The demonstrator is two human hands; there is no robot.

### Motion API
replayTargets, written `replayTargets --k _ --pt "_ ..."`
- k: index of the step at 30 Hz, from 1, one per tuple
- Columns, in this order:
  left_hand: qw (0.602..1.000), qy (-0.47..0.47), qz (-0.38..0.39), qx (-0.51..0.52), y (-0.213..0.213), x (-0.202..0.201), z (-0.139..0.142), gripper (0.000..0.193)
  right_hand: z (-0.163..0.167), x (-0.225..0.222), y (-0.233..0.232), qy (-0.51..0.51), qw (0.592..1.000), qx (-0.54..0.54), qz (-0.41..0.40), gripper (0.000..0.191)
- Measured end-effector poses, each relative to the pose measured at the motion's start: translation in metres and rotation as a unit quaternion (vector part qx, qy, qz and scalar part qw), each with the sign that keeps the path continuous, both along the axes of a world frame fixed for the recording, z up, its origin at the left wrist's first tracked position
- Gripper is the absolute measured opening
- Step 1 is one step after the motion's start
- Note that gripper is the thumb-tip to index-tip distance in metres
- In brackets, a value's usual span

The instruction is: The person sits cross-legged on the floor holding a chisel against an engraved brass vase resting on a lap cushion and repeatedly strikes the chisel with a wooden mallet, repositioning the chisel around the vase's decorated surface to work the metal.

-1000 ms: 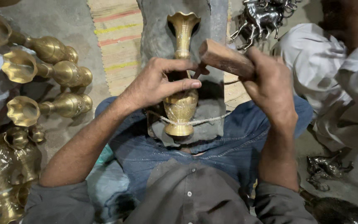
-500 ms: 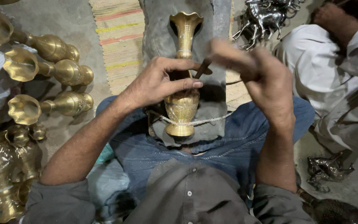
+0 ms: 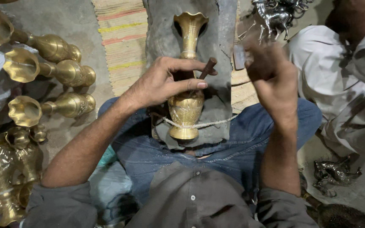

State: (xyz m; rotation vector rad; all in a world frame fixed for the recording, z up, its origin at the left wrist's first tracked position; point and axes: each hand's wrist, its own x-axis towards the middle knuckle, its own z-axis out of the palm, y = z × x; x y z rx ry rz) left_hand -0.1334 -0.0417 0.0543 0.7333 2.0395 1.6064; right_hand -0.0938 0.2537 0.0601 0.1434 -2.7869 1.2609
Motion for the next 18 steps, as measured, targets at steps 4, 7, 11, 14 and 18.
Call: replayTargets --k 4,7,11,14,18 --pt "0.994 0.089 -0.017 0.067 0.000 -0.001 -0.004 0.036 0.002 -0.001 -0.004 -0.003 0.998 0.054 0.017 0.027" --pt "0.999 -0.031 0.011 0.023 0.000 -0.001 -0.005 0.041 0.001 -0.003 -0.004 0.012 1.000 0.005 0.016 0.022" --pt "0.999 -0.017 -0.008 0.029 0.000 -0.002 -0.005 0.038 -0.005 -0.002 0.002 0.057 0.969 0.221 0.098 0.036" --pt "0.998 0.018 -0.020 0.052 0.000 -0.003 -0.003 0.036 -0.011 -0.003 0.006 -0.017 0.994 -0.101 0.037 0.036" --pt "0.997 -0.009 -0.021 0.069 0.000 -0.004 0.001 0.035 -0.010 -0.005 0.009 0.047 0.994 0.035 0.092 0.023"
